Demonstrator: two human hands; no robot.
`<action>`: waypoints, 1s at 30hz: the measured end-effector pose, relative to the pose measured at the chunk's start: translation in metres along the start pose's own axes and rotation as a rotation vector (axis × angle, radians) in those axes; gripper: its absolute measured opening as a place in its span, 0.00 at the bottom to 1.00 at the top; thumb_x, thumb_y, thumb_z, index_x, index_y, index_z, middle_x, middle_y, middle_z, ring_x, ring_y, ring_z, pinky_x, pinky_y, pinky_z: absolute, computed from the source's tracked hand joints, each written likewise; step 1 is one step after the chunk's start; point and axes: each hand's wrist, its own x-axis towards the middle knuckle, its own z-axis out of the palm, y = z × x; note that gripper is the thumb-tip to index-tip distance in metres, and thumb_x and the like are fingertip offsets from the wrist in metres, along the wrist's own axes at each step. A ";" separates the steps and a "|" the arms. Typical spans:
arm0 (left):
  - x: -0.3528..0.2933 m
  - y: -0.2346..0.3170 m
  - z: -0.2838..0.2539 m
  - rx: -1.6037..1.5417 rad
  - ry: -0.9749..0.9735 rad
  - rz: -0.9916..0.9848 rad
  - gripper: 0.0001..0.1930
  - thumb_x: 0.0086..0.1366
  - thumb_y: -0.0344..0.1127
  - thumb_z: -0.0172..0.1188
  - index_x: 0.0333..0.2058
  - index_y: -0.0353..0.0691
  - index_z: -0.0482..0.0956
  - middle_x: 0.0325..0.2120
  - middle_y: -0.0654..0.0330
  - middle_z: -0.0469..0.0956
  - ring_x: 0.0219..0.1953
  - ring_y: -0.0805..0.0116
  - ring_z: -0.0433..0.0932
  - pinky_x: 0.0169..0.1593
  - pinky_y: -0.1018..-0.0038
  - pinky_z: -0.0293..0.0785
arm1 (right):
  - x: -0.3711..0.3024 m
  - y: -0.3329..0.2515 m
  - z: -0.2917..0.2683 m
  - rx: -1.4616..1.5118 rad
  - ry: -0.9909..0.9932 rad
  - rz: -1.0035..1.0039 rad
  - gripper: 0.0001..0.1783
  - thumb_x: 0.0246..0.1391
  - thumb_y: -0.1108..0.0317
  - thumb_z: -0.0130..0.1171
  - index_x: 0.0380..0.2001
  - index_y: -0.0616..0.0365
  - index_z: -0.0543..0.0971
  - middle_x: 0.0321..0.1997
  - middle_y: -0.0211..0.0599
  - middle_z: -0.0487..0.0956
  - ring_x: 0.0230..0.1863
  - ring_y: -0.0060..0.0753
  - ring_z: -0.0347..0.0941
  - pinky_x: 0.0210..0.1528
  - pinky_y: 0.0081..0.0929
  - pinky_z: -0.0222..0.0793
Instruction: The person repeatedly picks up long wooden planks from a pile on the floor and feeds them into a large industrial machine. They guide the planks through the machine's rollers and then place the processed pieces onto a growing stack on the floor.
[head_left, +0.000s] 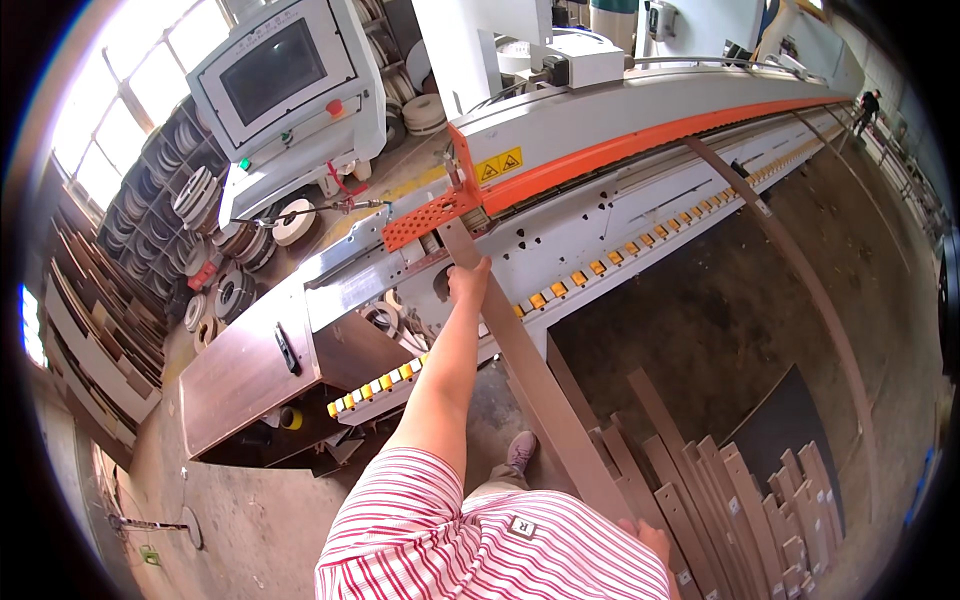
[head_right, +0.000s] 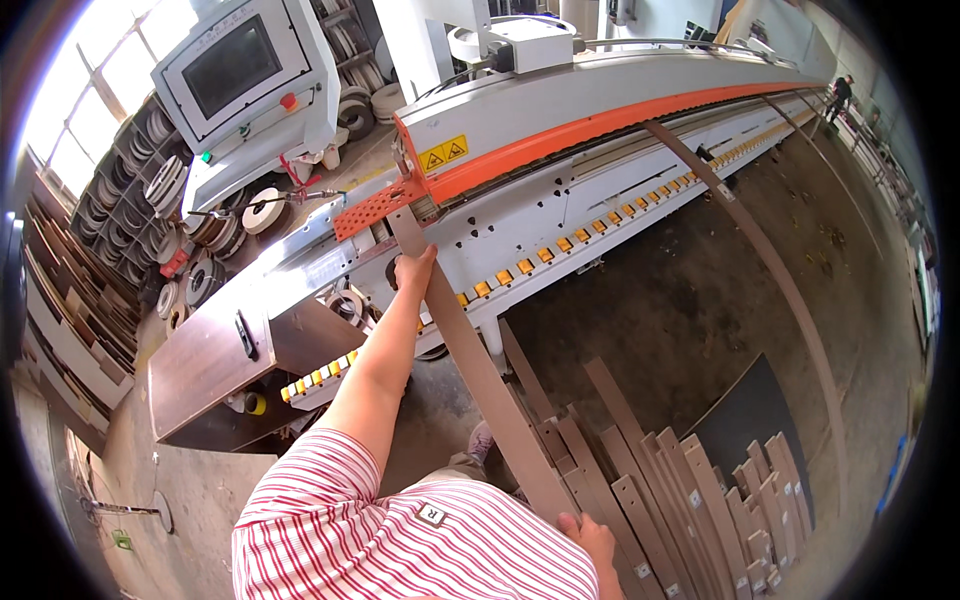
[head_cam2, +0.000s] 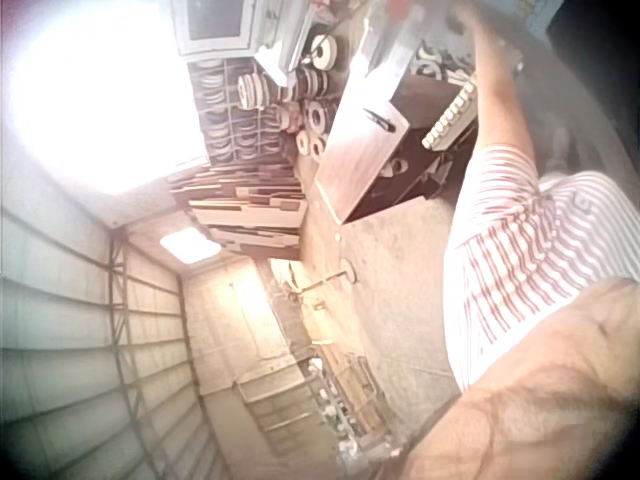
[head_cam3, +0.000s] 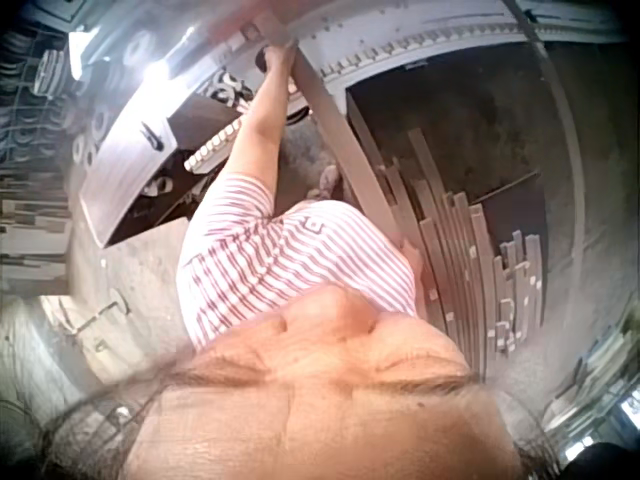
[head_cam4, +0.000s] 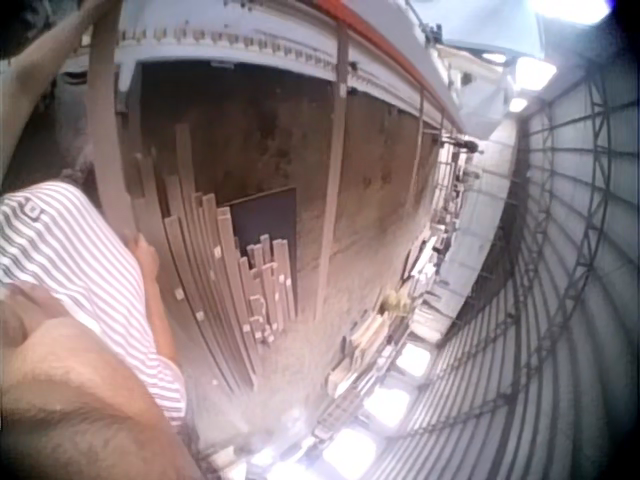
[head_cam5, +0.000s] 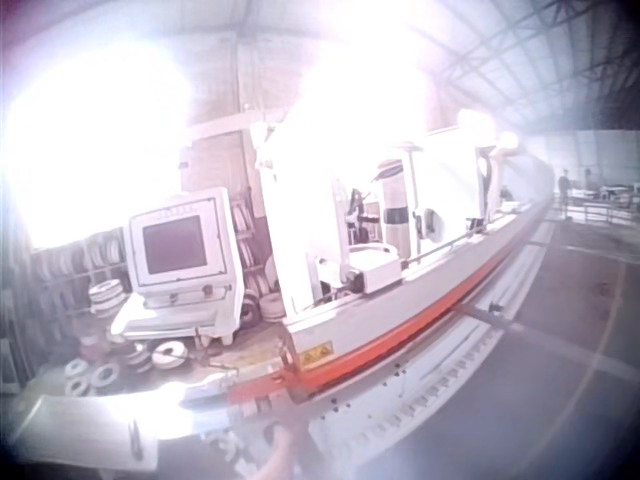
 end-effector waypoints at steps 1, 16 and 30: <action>0.004 0.000 -0.001 -0.002 -0.040 0.024 0.47 0.47 0.62 0.67 0.51 0.21 0.68 0.48 0.39 0.75 0.51 0.47 0.76 0.54 0.62 0.72 | 0.000 -0.004 -0.002 0.007 -0.003 0.004 0.42 0.56 0.28 0.38 0.24 0.62 0.75 0.20 0.55 0.77 0.28 0.62 0.77 0.30 0.51 0.70; 0.035 -0.006 0.019 -0.086 -0.036 0.111 0.43 0.48 0.58 0.67 0.47 0.20 0.69 0.47 0.37 0.75 0.51 0.44 0.75 0.54 0.61 0.71 | 0.022 -0.006 -0.016 -0.009 0.020 0.018 0.42 0.55 0.27 0.41 0.22 0.61 0.75 0.19 0.54 0.77 0.26 0.60 0.77 0.28 0.50 0.70; 0.018 0.020 0.037 -0.124 -0.033 0.100 0.44 0.49 0.58 0.66 0.48 0.18 0.66 0.46 0.36 0.74 0.51 0.43 0.74 0.54 0.60 0.71 | 0.041 0.014 -0.030 0.042 0.045 0.025 0.39 0.54 0.32 0.48 0.22 0.64 0.75 0.18 0.57 0.75 0.25 0.63 0.74 0.27 0.51 0.67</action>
